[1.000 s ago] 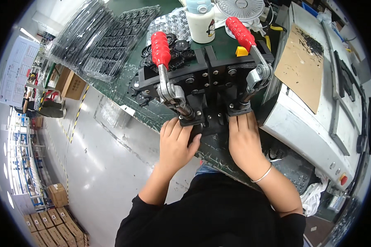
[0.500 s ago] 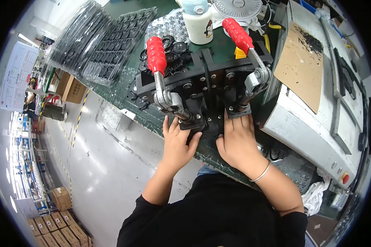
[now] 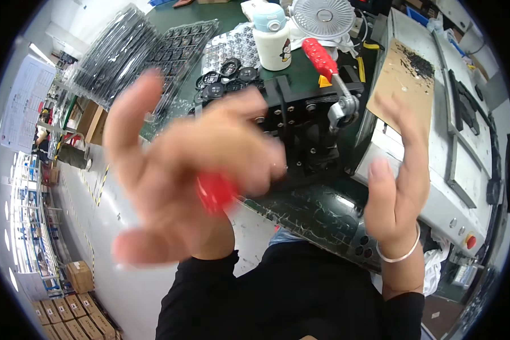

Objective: Assembling and testing electronic cooling fan components at an industrial workstation.

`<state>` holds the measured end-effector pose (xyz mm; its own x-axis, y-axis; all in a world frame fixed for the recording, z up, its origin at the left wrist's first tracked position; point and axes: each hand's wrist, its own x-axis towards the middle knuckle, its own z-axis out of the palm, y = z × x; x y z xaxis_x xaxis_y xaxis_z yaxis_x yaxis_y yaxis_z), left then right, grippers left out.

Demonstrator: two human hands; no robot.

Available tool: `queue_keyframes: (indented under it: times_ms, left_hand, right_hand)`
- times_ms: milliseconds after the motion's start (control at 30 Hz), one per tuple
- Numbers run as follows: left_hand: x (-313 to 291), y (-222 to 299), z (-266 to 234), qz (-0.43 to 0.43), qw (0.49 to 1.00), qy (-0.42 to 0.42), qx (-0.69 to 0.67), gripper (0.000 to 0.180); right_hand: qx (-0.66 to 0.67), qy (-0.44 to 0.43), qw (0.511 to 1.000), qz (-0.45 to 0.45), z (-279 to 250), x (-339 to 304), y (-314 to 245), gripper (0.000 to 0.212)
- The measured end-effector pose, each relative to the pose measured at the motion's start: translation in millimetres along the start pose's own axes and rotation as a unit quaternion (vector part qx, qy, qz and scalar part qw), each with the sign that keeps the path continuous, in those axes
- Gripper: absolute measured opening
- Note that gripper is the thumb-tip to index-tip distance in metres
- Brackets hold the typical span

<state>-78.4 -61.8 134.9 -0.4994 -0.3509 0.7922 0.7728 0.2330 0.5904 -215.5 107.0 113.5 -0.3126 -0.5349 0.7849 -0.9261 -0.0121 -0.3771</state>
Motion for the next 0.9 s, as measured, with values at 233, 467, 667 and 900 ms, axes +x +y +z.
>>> queue_keyframes:
  times_ms: [233, 467, 667, 900]
  left_hand:
    - [-9.2, 0.9, 5.7, -0.083, 0.889, -0.438, 0.105, 0.024]
    - [-13.1, 1.8, 78.5, -0.038, 0.994, -0.103, 0.003, 0.019]
    - [-2.5, 34.4, 107.8, -0.003, 0.988, 0.033, -0.152, 0.02]
    - [11.1, 31.4, 164.6, 0.006, 0.958, -0.039, -0.285, 0.012]
  right_hand:
    - [0.51, 0.02, 0.845, 0.158, 28.4, 29.9, 4.0, 0.022]
    - [0.097, -0.092, 0.982, -0.133, 10.0, -46.9, 20.6, 0.014]
    - [-0.092, -0.129, 0.985, -0.075, -73.1, -90.2, -8.7, 0.015]
    - [-0.302, -0.138, 0.933, 0.141, -189.9, -140.6, 5.2, 0.019]
